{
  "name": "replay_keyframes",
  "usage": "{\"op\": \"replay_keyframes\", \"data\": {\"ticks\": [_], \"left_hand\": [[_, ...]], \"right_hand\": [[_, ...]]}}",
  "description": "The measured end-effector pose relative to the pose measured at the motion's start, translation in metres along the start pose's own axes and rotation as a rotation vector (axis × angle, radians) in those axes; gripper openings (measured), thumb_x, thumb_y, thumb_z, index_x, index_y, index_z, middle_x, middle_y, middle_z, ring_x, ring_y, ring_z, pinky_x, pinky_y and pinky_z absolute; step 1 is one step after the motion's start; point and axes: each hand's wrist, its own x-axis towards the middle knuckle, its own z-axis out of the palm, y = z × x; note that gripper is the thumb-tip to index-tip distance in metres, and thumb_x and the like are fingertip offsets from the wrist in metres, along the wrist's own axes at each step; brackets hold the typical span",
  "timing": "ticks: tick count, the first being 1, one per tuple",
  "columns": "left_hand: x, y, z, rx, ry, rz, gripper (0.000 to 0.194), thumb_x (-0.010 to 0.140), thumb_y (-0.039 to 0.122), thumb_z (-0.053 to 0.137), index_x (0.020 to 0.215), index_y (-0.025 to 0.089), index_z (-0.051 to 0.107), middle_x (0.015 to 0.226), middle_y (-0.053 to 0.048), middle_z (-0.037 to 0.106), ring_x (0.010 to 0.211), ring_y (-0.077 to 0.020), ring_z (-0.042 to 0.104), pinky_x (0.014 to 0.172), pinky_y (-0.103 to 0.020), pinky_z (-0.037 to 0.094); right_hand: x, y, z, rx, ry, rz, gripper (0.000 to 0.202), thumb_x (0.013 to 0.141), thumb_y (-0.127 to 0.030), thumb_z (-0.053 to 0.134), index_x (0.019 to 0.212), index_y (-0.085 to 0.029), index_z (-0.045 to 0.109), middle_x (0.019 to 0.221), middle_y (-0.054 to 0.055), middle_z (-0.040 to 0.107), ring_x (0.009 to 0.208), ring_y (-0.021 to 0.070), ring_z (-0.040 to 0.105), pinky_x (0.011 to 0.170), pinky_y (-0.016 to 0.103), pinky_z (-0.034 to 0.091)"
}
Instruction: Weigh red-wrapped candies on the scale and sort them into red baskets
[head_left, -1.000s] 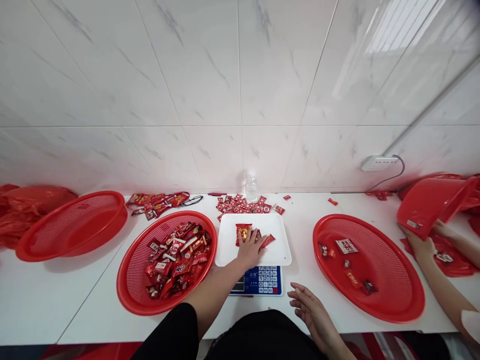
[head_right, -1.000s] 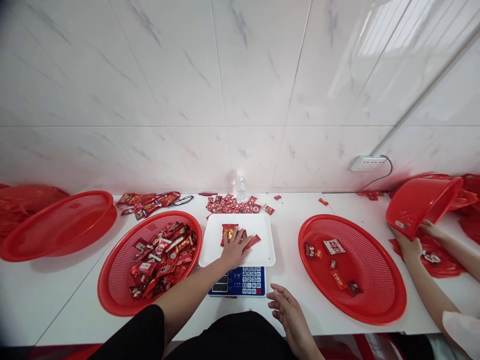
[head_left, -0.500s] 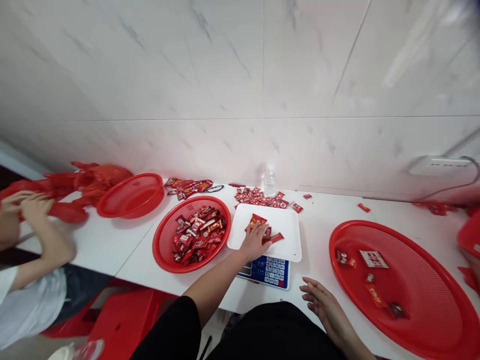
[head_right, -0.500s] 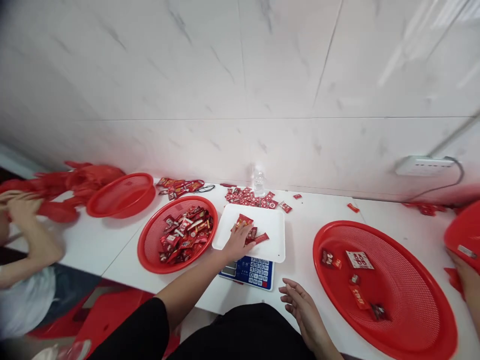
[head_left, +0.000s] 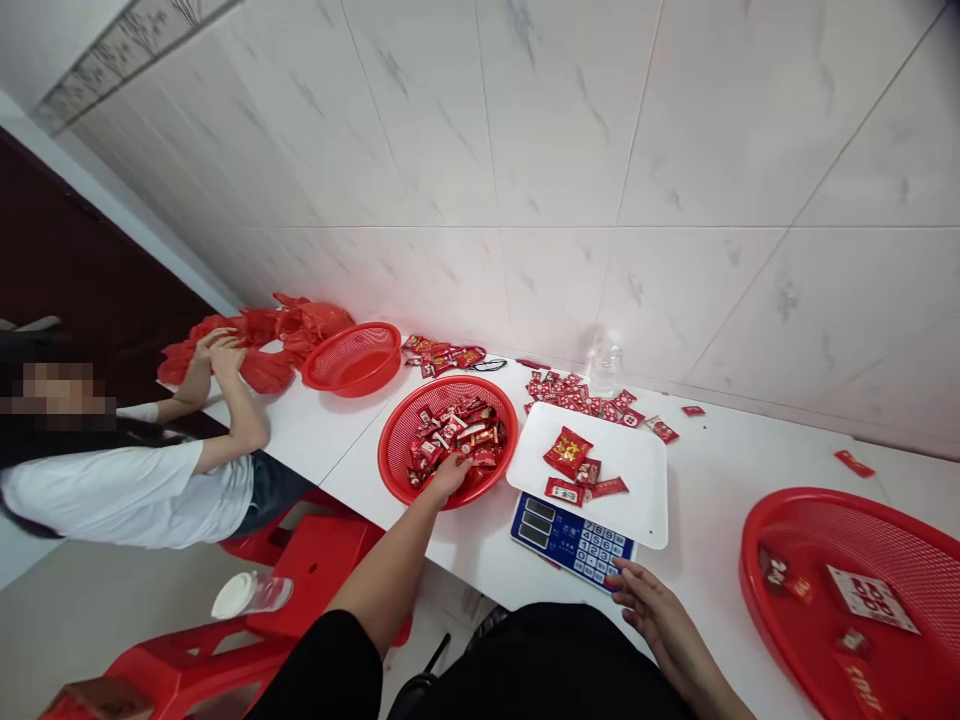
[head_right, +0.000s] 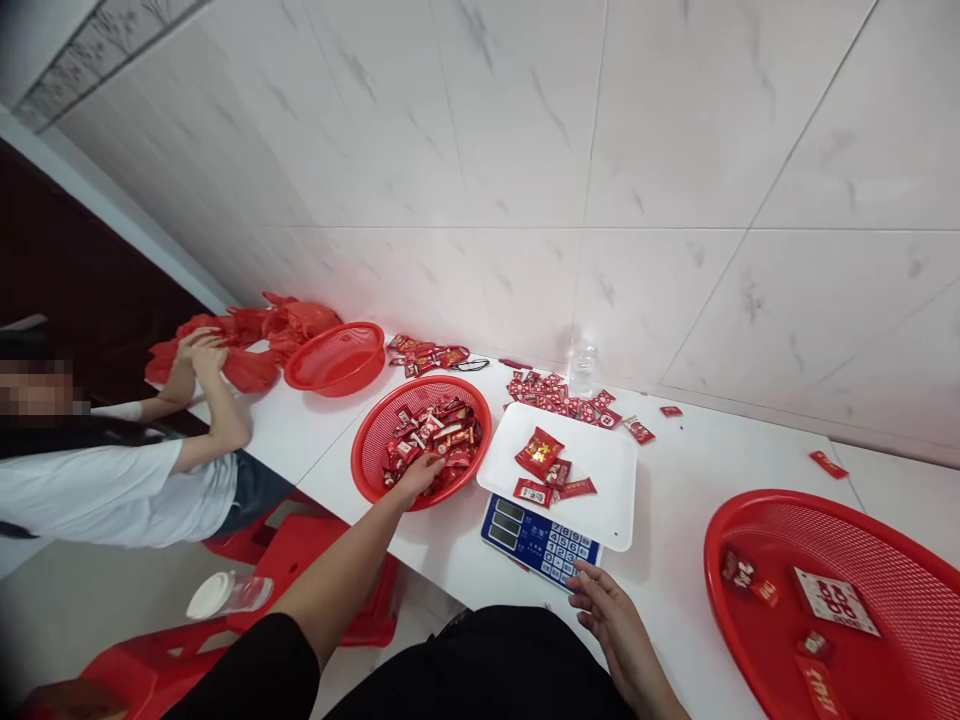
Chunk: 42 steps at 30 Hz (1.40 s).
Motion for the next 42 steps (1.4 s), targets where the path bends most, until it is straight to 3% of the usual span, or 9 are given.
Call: {"op": "replay_keyframes", "data": {"ticks": [5, 9, 12, 20, 29, 37, 42], "left_hand": [[0.034, -0.018, -0.018, 0.191, 0.078, 0.003, 0.032, 0.08, 0.024, 0.053, 0.111, 0.013, 0.054, 0.113, -0.013, 0.061, 0.104, -0.0242, 0.056, 0.083, -0.031, 0.04], [0.053, -0.029, -0.019, 0.29, 0.022, 0.051, 0.03, 0.079, 0.024, 0.054, 0.107, 0.014, 0.057, 0.11, -0.012, 0.063, 0.101, -0.0233, 0.057, 0.083, -0.03, 0.04], [0.063, -0.033, -0.017, 0.354, 0.02, 0.101, 0.039, 0.081, 0.027, 0.053, 0.117, 0.014, 0.051, 0.119, -0.014, 0.057, 0.107, -0.0232, 0.054, 0.086, -0.03, 0.039], [0.071, -0.035, -0.012, 0.513, -0.069, 0.228, 0.045, 0.079, 0.041, 0.053, 0.118, 0.018, 0.052, 0.125, -0.013, 0.047, 0.112, -0.0264, 0.048, 0.089, -0.033, 0.037], [0.08, -0.036, -0.006, 0.658, -0.139, 0.157, 0.072, 0.075, 0.038, 0.057, 0.139, 0.025, 0.025, 0.128, -0.012, 0.039, 0.115, -0.0283, 0.043, 0.088, -0.034, 0.039], [0.085, -0.03, -0.006, 0.609, -0.141, 0.194, 0.047, 0.078, 0.034, 0.053, 0.123, 0.022, 0.046, 0.123, -0.014, 0.041, 0.112, -0.0297, 0.045, 0.086, -0.038, 0.04], [0.085, -0.034, -0.008, 0.491, -0.154, 0.243, 0.034, 0.076, 0.03, 0.056, 0.109, 0.022, 0.056, 0.115, -0.011, 0.046, 0.107, -0.0266, 0.048, 0.086, -0.035, 0.04]], "right_hand": [[-0.001, 0.013, 0.011, 0.021, 0.053, 0.03, 0.045, 0.072, -0.047, 0.065, 0.11, -0.025, 0.057, 0.095, 0.001, 0.067, 0.082, 0.0146, 0.061, 0.072, 0.025, 0.048], [0.004, 0.019, 0.027, 0.037, 0.096, 0.033, 0.045, 0.071, -0.048, 0.066, 0.109, -0.024, 0.058, 0.094, 0.002, 0.067, 0.082, 0.0149, 0.061, 0.071, 0.024, 0.048], [0.01, 0.023, 0.045, 0.041, 0.098, 0.009, 0.045, 0.071, -0.048, 0.066, 0.109, -0.025, 0.058, 0.095, 0.002, 0.067, 0.082, 0.0156, 0.061, 0.071, 0.025, 0.048], [0.018, 0.043, 0.074, 0.072, 0.147, -0.028, 0.045, 0.071, -0.047, 0.066, 0.11, -0.025, 0.058, 0.098, 0.003, 0.067, 0.084, 0.0161, 0.061, 0.073, 0.026, 0.048], [0.023, 0.05, 0.093, 0.075, 0.176, -0.057, 0.043, 0.072, -0.047, 0.066, 0.108, -0.024, 0.058, 0.092, 0.002, 0.067, 0.08, 0.0144, 0.061, 0.068, 0.023, 0.047], [0.014, 0.038, 0.106, 0.027, 0.193, -0.102, 0.04, 0.072, -0.047, 0.064, 0.104, -0.024, 0.061, 0.091, 0.002, 0.067, 0.08, 0.0153, 0.061, 0.069, 0.024, 0.047], [0.022, 0.034, 0.11, 0.012, 0.212, -0.098, 0.043, 0.066, -0.048, 0.068, 0.101, -0.024, 0.062, 0.087, 0.002, 0.067, 0.076, 0.0165, 0.062, 0.065, 0.026, 0.048]]}}
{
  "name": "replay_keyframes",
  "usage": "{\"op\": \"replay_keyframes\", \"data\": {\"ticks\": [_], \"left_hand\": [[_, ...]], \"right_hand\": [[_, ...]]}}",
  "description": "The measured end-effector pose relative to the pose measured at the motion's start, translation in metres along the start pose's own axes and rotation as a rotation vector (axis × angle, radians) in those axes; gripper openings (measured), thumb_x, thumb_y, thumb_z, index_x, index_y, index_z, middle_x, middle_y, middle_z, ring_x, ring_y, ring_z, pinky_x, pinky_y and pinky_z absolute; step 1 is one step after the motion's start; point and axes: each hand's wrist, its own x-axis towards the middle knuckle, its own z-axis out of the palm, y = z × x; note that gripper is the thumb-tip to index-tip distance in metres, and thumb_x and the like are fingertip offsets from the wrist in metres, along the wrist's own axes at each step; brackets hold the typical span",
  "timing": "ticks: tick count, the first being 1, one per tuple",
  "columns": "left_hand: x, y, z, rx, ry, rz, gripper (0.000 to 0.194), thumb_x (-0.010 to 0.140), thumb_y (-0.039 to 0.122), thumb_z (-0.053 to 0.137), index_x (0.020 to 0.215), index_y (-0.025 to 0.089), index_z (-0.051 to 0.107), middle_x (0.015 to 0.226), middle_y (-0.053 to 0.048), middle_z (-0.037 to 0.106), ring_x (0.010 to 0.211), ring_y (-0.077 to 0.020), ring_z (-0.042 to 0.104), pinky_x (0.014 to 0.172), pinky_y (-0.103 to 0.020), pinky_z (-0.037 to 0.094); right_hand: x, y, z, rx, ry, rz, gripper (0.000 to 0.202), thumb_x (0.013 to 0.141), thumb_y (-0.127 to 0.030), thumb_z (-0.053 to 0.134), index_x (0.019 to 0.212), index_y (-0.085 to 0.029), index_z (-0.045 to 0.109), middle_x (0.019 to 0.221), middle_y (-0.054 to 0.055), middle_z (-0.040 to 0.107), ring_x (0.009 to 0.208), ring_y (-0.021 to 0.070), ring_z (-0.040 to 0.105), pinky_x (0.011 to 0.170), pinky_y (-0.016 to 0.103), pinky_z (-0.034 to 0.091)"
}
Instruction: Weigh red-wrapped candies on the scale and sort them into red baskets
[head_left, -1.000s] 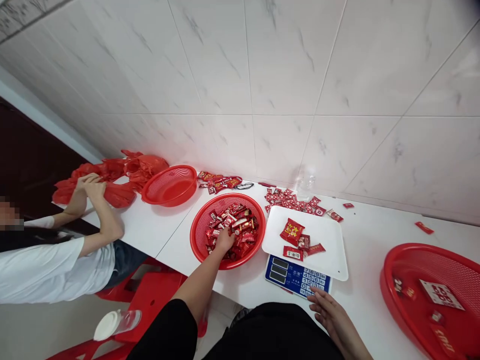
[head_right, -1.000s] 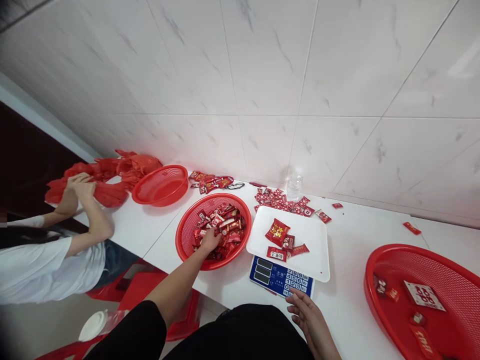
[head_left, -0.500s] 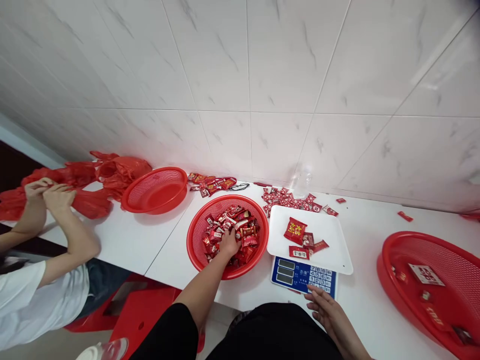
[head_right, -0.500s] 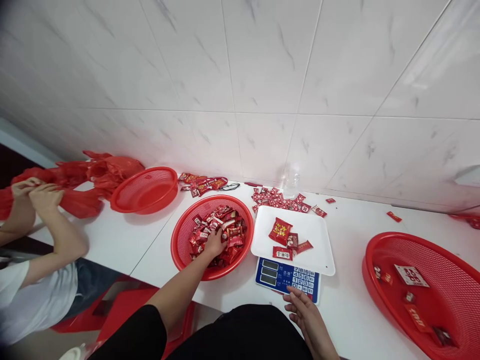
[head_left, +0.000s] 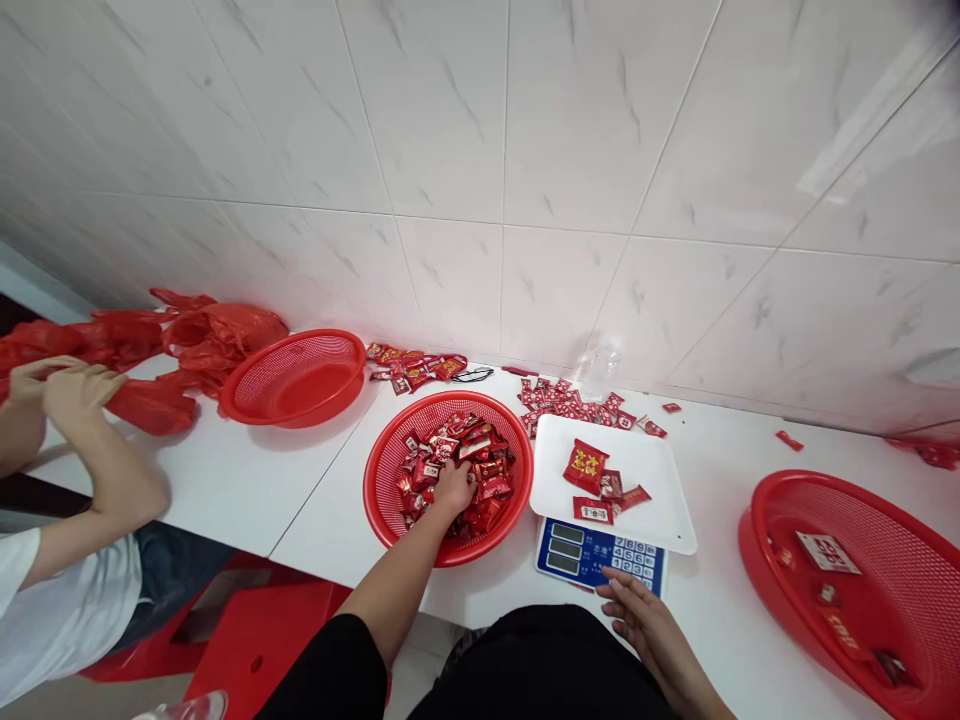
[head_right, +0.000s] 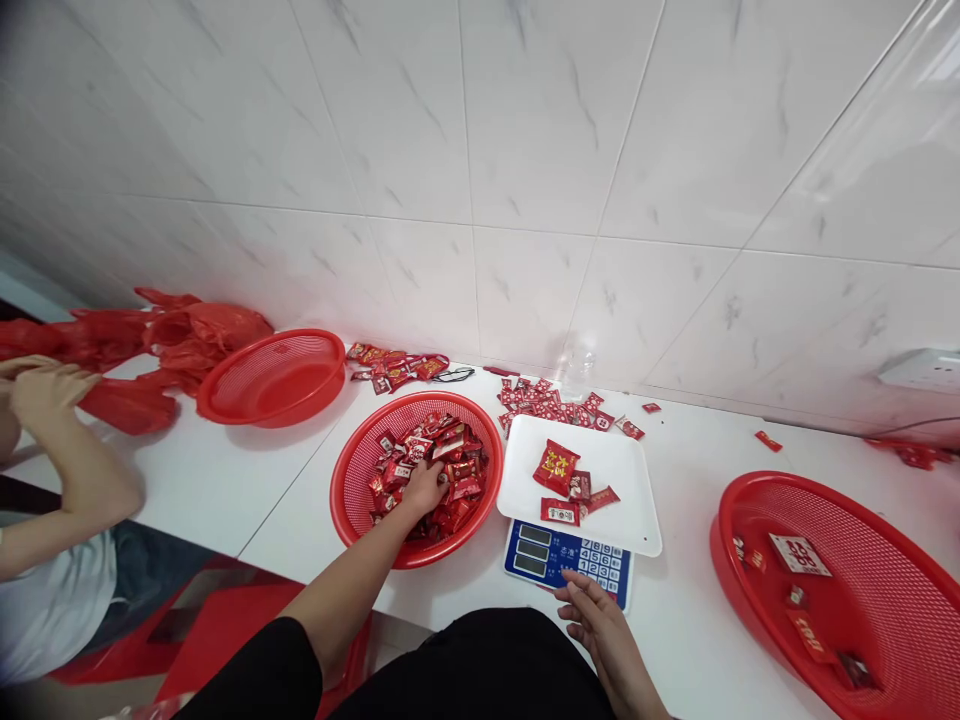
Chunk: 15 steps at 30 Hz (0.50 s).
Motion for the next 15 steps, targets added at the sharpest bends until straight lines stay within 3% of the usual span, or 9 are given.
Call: {"op": "replay_keyframes", "data": {"ticks": [6, 11, 15], "left_hand": [[-0.002, -0.009, -0.004, -0.237, -0.015, 0.06, 0.014, 0.072, 0.025, 0.06, 0.082, 0.016, 0.061, 0.092, -0.006, 0.06, 0.087, -0.0202, 0.056, 0.079, -0.029, 0.042], [-0.013, -0.016, -0.018, -0.455, -0.011, 0.056, 0.02, 0.078, 0.036, 0.053, 0.078, 0.016, 0.057, 0.073, -0.001, 0.061, 0.068, -0.016, 0.057, 0.064, -0.025, 0.044], [-0.022, -0.012, -0.029, -0.57, -0.008, 0.07, 0.028, 0.081, 0.042, 0.046, 0.078, 0.016, 0.055, 0.071, 0.0, 0.06, 0.066, -0.015, 0.056, 0.063, -0.025, 0.044]], "right_hand": [[0.001, -0.002, 0.013, -0.025, -0.011, 0.015, 0.043, 0.062, -0.047, 0.072, 0.096, -0.023, 0.063, 0.083, 0.003, 0.068, 0.074, 0.0178, 0.062, 0.064, 0.028, 0.048], [-0.001, -0.003, 0.015, -0.021, -0.024, 0.025, 0.043, 0.062, -0.047, 0.071, 0.097, -0.022, 0.063, 0.084, 0.002, 0.068, 0.074, 0.0159, 0.061, 0.064, 0.026, 0.047], [0.001, 0.0, 0.016, -0.014, -0.052, 0.024, 0.042, 0.065, -0.046, 0.071, 0.097, -0.022, 0.063, 0.083, 0.002, 0.067, 0.072, 0.0145, 0.06, 0.064, 0.026, 0.045]]}}
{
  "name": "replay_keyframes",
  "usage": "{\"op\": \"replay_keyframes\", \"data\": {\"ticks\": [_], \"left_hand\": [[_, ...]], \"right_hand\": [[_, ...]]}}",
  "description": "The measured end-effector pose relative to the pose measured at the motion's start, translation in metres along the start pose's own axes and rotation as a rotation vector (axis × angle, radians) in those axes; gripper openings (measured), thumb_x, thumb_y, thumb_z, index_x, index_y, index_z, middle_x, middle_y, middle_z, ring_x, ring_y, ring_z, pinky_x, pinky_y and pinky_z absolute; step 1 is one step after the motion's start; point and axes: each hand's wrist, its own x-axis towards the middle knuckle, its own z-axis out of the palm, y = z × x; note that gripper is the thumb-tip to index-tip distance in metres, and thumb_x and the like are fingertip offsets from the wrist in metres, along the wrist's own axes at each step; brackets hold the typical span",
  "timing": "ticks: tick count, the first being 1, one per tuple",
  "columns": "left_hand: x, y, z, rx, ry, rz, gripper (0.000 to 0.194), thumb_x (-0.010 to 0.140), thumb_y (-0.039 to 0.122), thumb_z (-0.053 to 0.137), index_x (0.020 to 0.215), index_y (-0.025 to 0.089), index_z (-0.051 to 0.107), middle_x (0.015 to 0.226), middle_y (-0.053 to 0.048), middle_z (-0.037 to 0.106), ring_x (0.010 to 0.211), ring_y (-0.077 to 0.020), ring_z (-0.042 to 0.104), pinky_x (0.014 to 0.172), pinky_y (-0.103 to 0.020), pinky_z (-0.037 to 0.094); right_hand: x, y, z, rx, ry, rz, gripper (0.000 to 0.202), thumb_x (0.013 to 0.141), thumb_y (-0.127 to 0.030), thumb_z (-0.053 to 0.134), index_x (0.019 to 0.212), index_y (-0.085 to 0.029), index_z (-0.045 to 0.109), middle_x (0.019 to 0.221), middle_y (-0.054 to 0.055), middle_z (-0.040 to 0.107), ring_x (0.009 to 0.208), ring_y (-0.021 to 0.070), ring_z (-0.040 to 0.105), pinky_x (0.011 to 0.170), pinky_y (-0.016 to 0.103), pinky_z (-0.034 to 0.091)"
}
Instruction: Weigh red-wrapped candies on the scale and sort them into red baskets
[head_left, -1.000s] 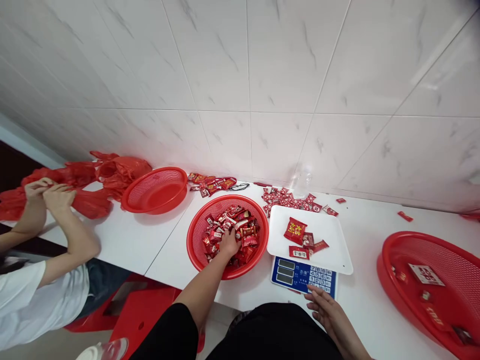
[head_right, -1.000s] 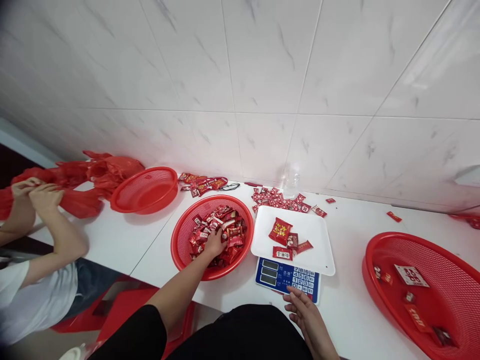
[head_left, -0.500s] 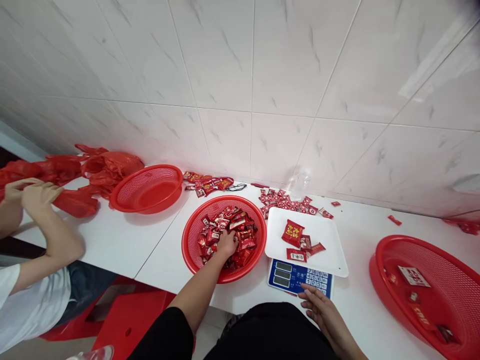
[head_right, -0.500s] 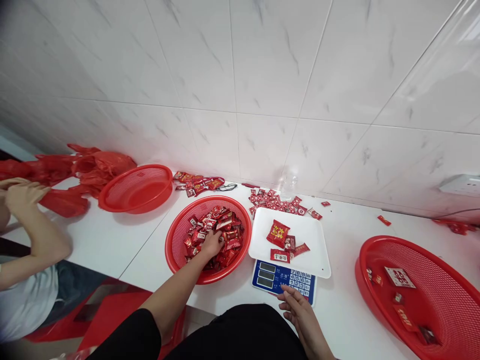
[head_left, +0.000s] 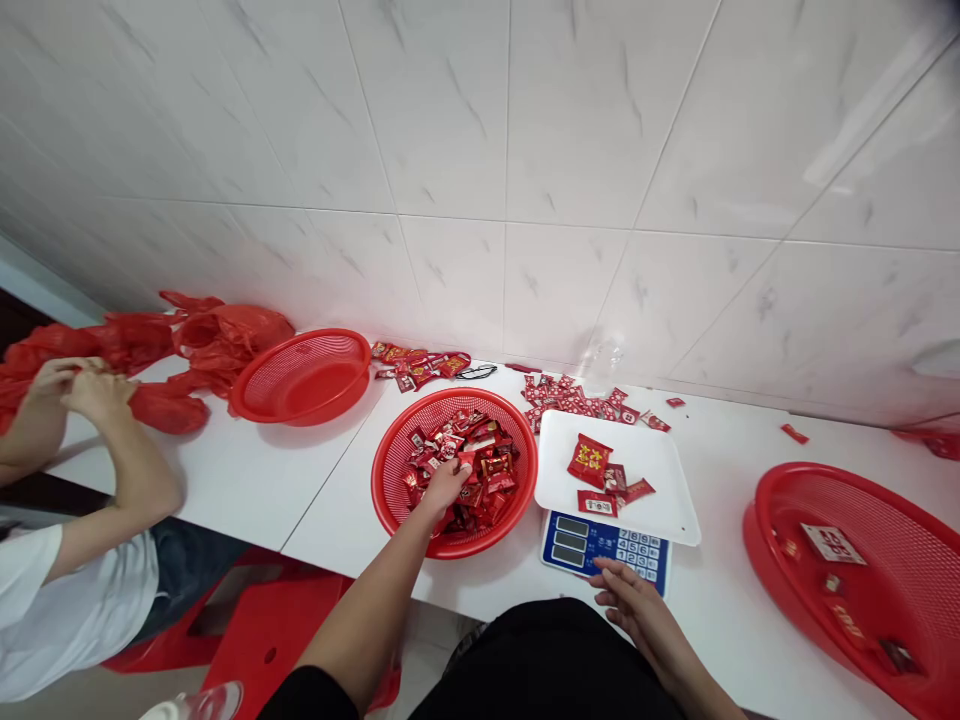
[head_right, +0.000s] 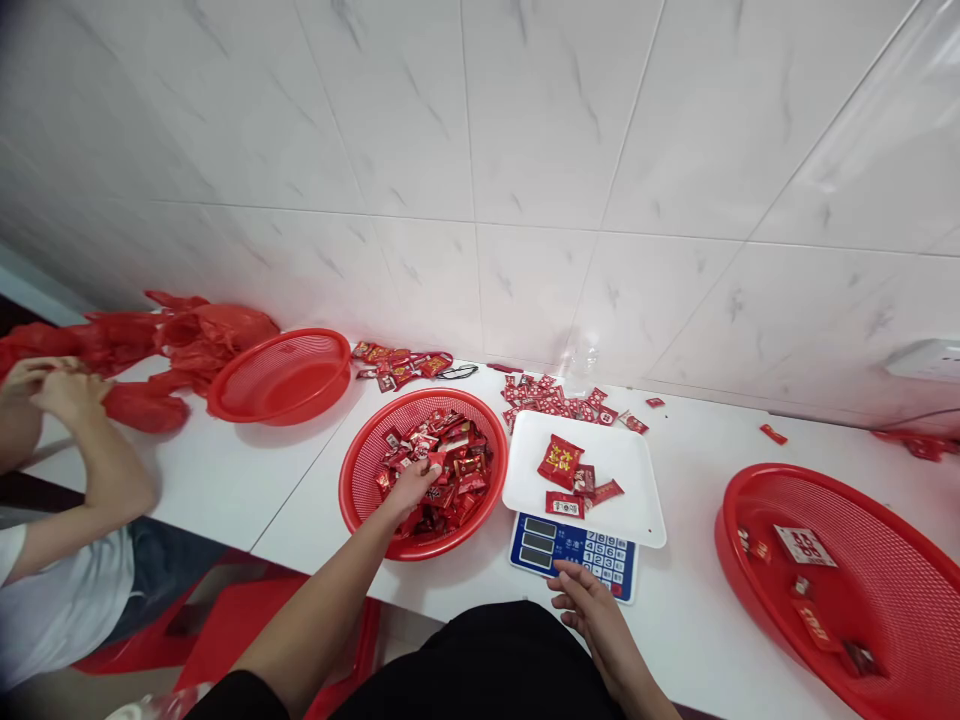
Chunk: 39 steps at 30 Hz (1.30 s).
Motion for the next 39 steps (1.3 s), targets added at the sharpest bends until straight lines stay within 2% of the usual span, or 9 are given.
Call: {"op": "replay_keyframes", "data": {"ticks": [6, 11, 13, 18, 23, 29, 32, 36, 39], "left_hand": [[-0.012, 0.045, 0.023, -0.406, -0.223, 0.01, 0.034, 0.077, 0.047, 0.054, 0.092, 0.016, 0.057, 0.085, -0.003, 0.063, 0.078, -0.0162, 0.059, 0.069, -0.026, 0.046], [-0.021, 0.1, 0.076, -0.431, -0.553, 0.076, 0.034, 0.078, 0.045, 0.055, 0.093, 0.016, 0.057, 0.088, -0.006, 0.064, 0.076, -0.0154, 0.06, 0.067, -0.026, 0.047], [-0.022, 0.115, 0.1, -0.413, -0.611, 0.097, 0.039, 0.078, 0.043, 0.056, 0.107, 0.017, 0.055, 0.094, -0.006, 0.064, 0.079, -0.0157, 0.061, 0.069, -0.027, 0.048], [-0.022, 0.123, 0.13, -0.205, -0.538, 0.108, 0.063, 0.078, 0.035, 0.057, 0.135, 0.022, 0.033, 0.109, -0.007, 0.06, 0.084, -0.0147, 0.061, 0.073, -0.026, 0.047], [-0.03, 0.108, 0.123, -0.106, -0.531, 0.144, 0.048, 0.079, 0.031, 0.052, 0.124, 0.019, 0.047, 0.109, -0.007, 0.06, 0.094, -0.0169, 0.059, 0.08, -0.026, 0.046], [-0.038, 0.097, 0.123, -0.037, -0.45, 0.207, 0.037, 0.08, 0.029, 0.049, 0.114, 0.017, 0.055, 0.111, -0.009, 0.06, 0.093, -0.0183, 0.059, 0.082, -0.029, 0.046], [-0.041, 0.101, 0.127, 0.09, -0.386, 0.322, 0.036, 0.081, 0.027, 0.048, 0.115, 0.02, 0.056, 0.117, -0.008, 0.058, 0.102, -0.0201, 0.056, 0.089, -0.032, 0.044], [-0.045, 0.121, 0.138, 0.269, -0.32, 0.522, 0.042, 0.081, 0.031, 0.051, 0.124, 0.027, 0.05, 0.127, -0.005, 0.05, 0.12, -0.0226, 0.042, 0.1, -0.037, 0.035], [-0.047, 0.135, 0.15, 0.373, -0.346, 0.583, 0.051, 0.08, 0.036, 0.055, 0.129, 0.027, 0.045, 0.136, -0.007, 0.042, 0.126, -0.026, 0.034, 0.105, -0.042, 0.029]], "right_hand": [[0.001, 0.0, 0.002, 0.025, -0.025, -0.036, 0.038, 0.066, -0.044, 0.07, 0.095, -0.021, 0.063, 0.082, 0.002, 0.067, 0.067, 0.0125, 0.06, 0.061, 0.024, 0.043], [0.0, 0.0, -0.004, 0.047, -0.016, -0.061, 0.037, 0.067, -0.042, 0.069, 0.095, -0.02, 0.062, 0.082, 0.001, 0.066, 0.066, 0.011, 0.059, 0.06, 0.023, 0.041], [-0.001, 0.002, -0.009, 0.054, 0.007, -0.07, 0.037, 0.066, -0.043, 0.069, 0.095, -0.02, 0.062, 0.081, 0.001, 0.066, 0.065, 0.0112, 0.059, 0.06, 0.023, 0.041], [-0.003, 0.007, -0.018, 0.066, 0.079, -0.095, 0.041, 0.064, -0.045, 0.069, 0.095, -0.019, 0.062, 0.081, 0.002, 0.066, 0.065, 0.0126, 0.059, 0.059, 0.024, 0.041], [0.0, 0.004, -0.031, -0.029, 0.13, -0.155, 0.039, 0.068, -0.045, 0.065, 0.099, -0.02, 0.061, 0.087, 0.003, 0.067, 0.069, 0.0128, 0.06, 0.062, 0.024, 0.043], [0.027, -0.027, -0.051, -0.726, 0.266, -0.441, 0.035, 0.082, -0.04, 0.045, 0.107, -0.021, 0.059, 0.098, 0.006, 0.067, 0.085, 0.0201, 0.063, 0.071, 0.032, 0.05], [0.047, -0.049, -0.06, -0.975, 0.324, -0.562, 0.036, 0.082, -0.031, 0.043, 0.114, -0.022, 0.057, 0.116, 0.008, 0.06, 0.104, 0.0246, 0.056, 0.088, 0.04, 0.045], [0.07, -0.074, -0.066, -1.173, 0.269, -0.662, 0.045, 0.079, -0.019, 0.045, 0.123, -0.022, 0.052, 0.136, 0.006, 0.046, 0.129, 0.0251, 0.033, 0.106, 0.042, 0.027], [0.083, -0.084, -0.067, -1.304, 0.179, -0.694, 0.051, 0.078, -0.013, 0.043, 0.128, -0.02, 0.048, 0.139, 0.005, 0.044, 0.133, 0.0223, 0.027, 0.107, 0.038, 0.024]]}}
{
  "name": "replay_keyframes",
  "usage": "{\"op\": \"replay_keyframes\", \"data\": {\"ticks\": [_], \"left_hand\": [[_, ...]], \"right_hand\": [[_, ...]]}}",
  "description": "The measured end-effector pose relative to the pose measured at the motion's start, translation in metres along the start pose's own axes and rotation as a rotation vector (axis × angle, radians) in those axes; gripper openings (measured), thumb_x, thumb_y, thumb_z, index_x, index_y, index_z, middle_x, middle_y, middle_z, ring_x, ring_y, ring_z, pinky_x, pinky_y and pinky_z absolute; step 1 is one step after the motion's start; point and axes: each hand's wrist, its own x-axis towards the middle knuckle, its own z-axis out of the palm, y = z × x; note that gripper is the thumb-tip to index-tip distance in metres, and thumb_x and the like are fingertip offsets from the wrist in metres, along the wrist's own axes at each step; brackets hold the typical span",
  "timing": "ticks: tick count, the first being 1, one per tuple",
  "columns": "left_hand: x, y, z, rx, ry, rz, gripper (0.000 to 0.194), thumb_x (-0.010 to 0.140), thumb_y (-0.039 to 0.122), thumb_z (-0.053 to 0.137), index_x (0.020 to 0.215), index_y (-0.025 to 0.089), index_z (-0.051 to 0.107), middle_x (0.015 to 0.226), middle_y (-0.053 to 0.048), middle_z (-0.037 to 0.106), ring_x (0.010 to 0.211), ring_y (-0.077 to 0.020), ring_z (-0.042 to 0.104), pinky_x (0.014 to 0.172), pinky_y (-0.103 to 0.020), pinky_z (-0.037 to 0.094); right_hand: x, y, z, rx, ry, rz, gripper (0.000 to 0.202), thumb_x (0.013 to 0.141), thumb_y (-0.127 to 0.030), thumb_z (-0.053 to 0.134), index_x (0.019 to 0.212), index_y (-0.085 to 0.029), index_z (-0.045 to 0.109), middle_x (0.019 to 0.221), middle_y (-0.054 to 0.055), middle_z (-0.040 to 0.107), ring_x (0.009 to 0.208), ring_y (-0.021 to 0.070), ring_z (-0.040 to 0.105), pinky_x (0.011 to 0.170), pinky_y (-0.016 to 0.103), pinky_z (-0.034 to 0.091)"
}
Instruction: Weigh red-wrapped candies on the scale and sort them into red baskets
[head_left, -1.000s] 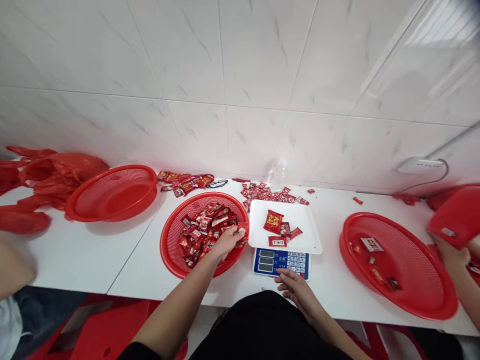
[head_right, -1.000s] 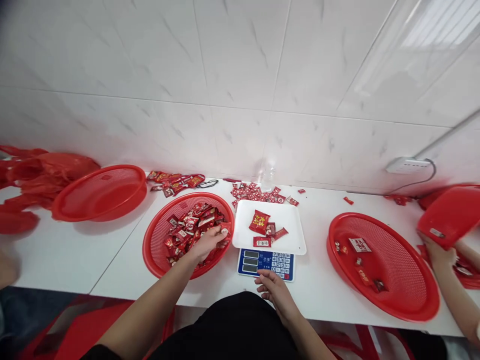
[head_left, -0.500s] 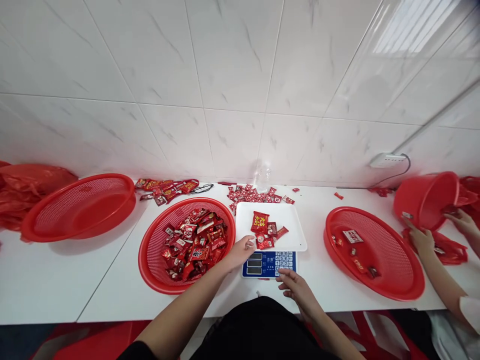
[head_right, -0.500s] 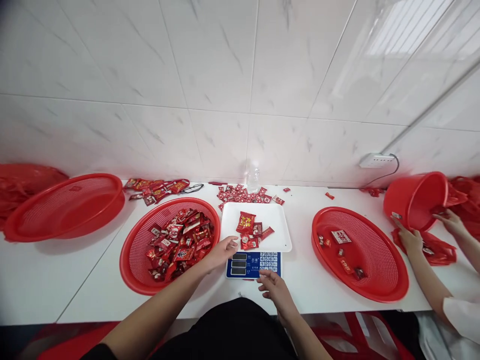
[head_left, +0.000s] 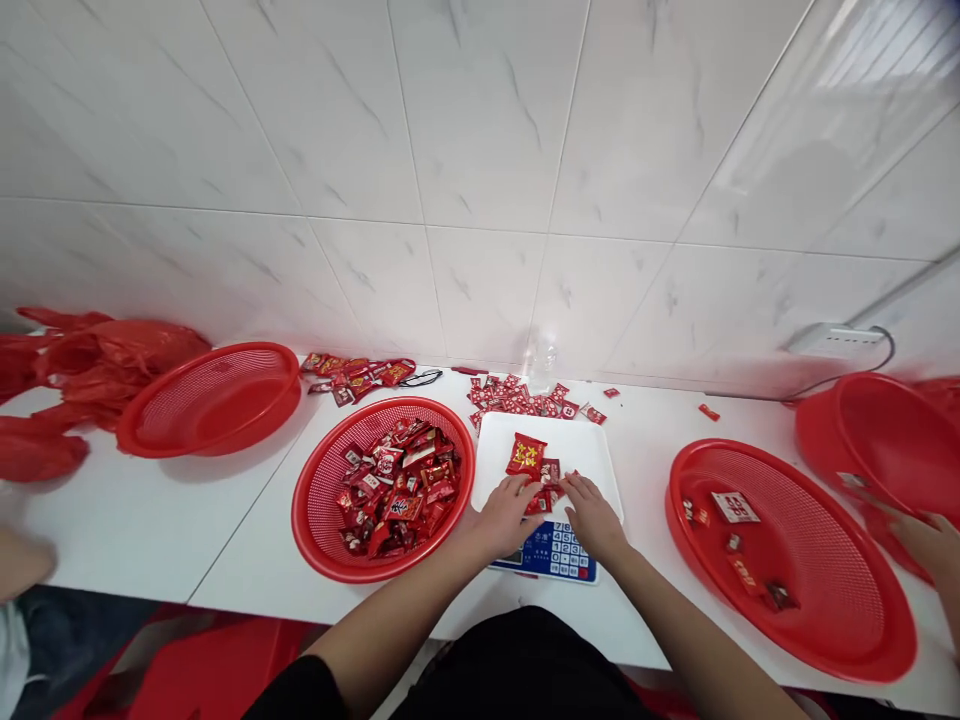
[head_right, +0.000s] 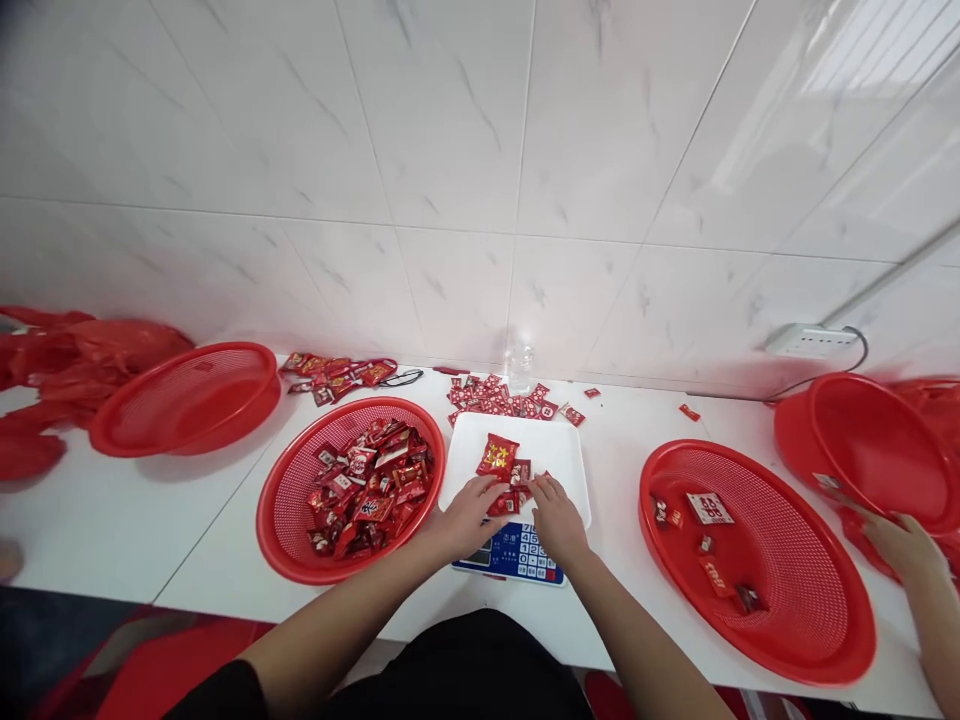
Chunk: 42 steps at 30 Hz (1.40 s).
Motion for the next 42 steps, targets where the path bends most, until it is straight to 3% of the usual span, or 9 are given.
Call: {"op": "replay_keyframes", "data": {"ticks": [8, 14, 21, 24, 29, 32, 35, 37, 42], "left_hand": [[0.013, -0.003, 0.018, 0.083, -0.013, -0.098, 0.046, 0.079, 0.028, 0.056, 0.124, 0.024, 0.048, 0.137, -0.01, 0.037, 0.127, -0.0275, 0.033, 0.105, -0.043, 0.028], [0.01, -0.003, 0.006, 0.098, -0.045, -0.15, 0.028, 0.082, 0.017, 0.046, 0.107, 0.024, 0.057, 0.116, -0.007, 0.052, 0.113, -0.0225, 0.043, 0.095, -0.036, 0.036], [0.017, 0.012, -0.005, 0.123, 0.011, -0.314, 0.026, 0.087, 0.016, 0.037, 0.103, 0.02, 0.057, 0.106, -0.007, 0.055, 0.1, -0.0201, 0.048, 0.082, -0.031, 0.04], [0.018, 0.019, -0.002, 0.156, 0.069, -0.281, 0.03, 0.086, 0.015, 0.036, 0.107, 0.022, 0.057, 0.108, -0.007, 0.053, 0.102, -0.0204, 0.047, 0.083, -0.031, 0.039], [0.016, 0.031, 0.014, 0.127, 0.013, -0.144, 0.035, 0.082, 0.012, 0.039, 0.112, 0.022, 0.056, 0.119, -0.007, 0.049, 0.111, -0.0213, 0.044, 0.093, -0.034, 0.037], [0.013, 0.035, 0.021, 0.162, -0.021, -0.117, 0.038, 0.085, 0.025, 0.043, 0.122, 0.022, 0.049, 0.128, -0.008, 0.045, 0.118, -0.0244, 0.039, 0.1, -0.039, 0.032], [0.011, 0.035, 0.025, 0.23, -0.072, -0.081, 0.06, 0.079, 0.042, 0.056, 0.133, 0.023, 0.037, 0.138, -0.009, 0.037, 0.125, -0.0289, 0.032, 0.103, -0.043, 0.027], [0.01, 0.033, 0.03, 0.279, -0.085, -0.057, 0.069, 0.074, 0.044, 0.061, 0.135, 0.024, 0.034, 0.139, -0.009, 0.036, 0.126, -0.0298, 0.031, 0.103, -0.045, 0.026], [0.014, 0.026, 0.045, 0.393, -0.044, -0.031, 0.04, 0.082, 0.024, 0.053, 0.121, 0.023, 0.044, 0.126, -0.006, 0.048, 0.113, -0.0237, 0.043, 0.095, -0.04, 0.033]], "right_hand": [[0.004, 0.016, -0.011, -0.166, -0.067, -0.017, 0.046, 0.082, -0.012, 0.037, 0.126, -0.021, 0.048, 0.125, 0.009, 0.054, 0.122, 0.0256, 0.036, 0.096, 0.038, 0.03], [-0.006, 0.025, -0.025, -0.192, -0.075, 0.022, 0.024, 0.084, -0.023, 0.041, 0.097, -0.022, 0.061, 0.099, 0.009, 0.062, 0.098, 0.0248, 0.049, 0.081, 0.035, 0.035], [-0.011, 0.03, -0.029, -0.125, -0.061, 0.003, 0.021, 0.084, -0.024, 0.041, 0.094, -0.021, 0.059, 0.102, 0.007, 0.061, 0.1, 0.0224, 0.051, 0.08, 0.031, 0.036], [-0.013, 0.033, -0.029, -0.053, -0.053, -0.01, 0.023, 0.085, -0.025, 0.04, 0.098, -0.022, 0.058, 0.099, 0.007, 0.063, 0.098, 0.022, 0.053, 0.08, 0.031, 0.037], [-0.021, 0.037, -0.026, 0.24, -0.079, 0.048, 0.024, 0.084, -0.034, 0.04, 0.099, -0.023, 0.055, 0.097, 0.006, 0.065, 0.089, 0.0212, 0.059, 0.074, 0.03, 0.041], [-0.03, 0.037, -0.025, 0.367, -0.108, 0.078, 0.024, 0.083, -0.037, 0.041, 0.098, -0.025, 0.054, 0.098, 0.004, 0.065, 0.087, 0.0205, 0.061, 0.072, 0.03, 0.043], [-0.038, 0.036, -0.023, 0.447, -0.11, 0.081, 0.023, 0.082, -0.039, 0.043, 0.095, -0.025, 0.055, 0.096, 0.003, 0.066, 0.084, 0.0204, 0.062, 0.071, 0.031, 0.044], [-0.041, 0.035, -0.021, 0.497, -0.094, 0.084, 0.024, 0.081, -0.041, 0.044, 0.093, -0.025, 0.057, 0.094, 0.003, 0.067, 0.081, 0.0206, 0.063, 0.069, 0.031, 0.045], [-0.043, 0.034, -0.015, 0.621, -0.059, 0.113, 0.023, 0.077, -0.041, 0.048, 0.087, -0.024, 0.061, 0.086, 0.004, 0.069, 0.078, 0.0222, 0.064, 0.066, 0.031, 0.047]]}}
